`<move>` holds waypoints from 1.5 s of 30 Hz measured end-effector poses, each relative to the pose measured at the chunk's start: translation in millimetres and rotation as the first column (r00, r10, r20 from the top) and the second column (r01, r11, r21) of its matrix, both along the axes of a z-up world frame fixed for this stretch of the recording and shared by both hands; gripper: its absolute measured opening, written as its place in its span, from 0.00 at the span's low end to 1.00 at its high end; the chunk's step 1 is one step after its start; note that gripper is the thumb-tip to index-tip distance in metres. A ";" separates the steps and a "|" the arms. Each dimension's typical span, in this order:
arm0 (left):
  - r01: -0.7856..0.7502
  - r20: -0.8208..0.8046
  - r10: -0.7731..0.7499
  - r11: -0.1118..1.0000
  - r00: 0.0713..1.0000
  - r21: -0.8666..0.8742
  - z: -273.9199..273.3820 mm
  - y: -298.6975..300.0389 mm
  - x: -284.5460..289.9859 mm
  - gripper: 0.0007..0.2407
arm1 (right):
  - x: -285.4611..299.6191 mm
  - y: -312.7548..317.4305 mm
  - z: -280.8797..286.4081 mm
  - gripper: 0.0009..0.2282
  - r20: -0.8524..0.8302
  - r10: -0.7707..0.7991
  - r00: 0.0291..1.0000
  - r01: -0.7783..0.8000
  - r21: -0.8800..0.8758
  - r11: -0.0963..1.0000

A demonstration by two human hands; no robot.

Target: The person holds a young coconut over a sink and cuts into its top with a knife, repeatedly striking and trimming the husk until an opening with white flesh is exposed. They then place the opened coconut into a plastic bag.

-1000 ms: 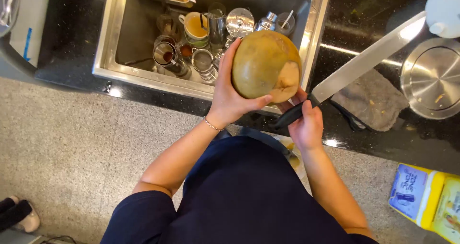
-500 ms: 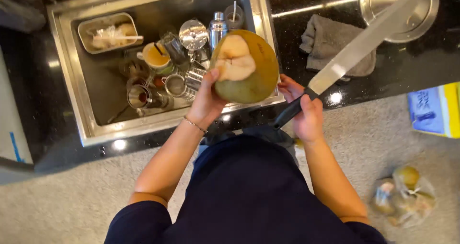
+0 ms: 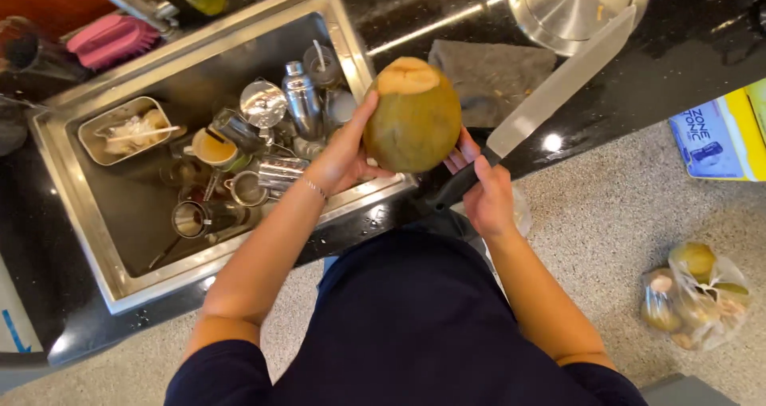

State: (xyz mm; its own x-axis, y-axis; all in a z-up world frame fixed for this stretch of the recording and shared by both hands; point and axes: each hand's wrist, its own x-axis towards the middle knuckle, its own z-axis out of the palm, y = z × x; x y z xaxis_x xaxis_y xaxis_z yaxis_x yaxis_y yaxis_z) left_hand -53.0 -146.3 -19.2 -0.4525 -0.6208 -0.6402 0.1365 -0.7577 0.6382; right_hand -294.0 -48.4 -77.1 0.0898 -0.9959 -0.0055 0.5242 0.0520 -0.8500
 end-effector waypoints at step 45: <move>0.320 0.340 0.058 0.216 0.939 -0.922 -33.1 -114.0 -127.3 0.14 | -160.9 -36.2 -19.0 0.19 -0.367 -0.020 0.930 0.128 0.272 0.954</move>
State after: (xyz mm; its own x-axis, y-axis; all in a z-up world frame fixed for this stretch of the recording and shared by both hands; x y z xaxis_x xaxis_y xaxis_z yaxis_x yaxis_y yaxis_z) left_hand -180.3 -260.2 -52.3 -0.5423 -0.7844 0.3011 -0.1959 0.4665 0.8626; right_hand -455.0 -84.6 -96.1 -0.0456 -0.9502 -0.3083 0.2013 0.2935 -0.9345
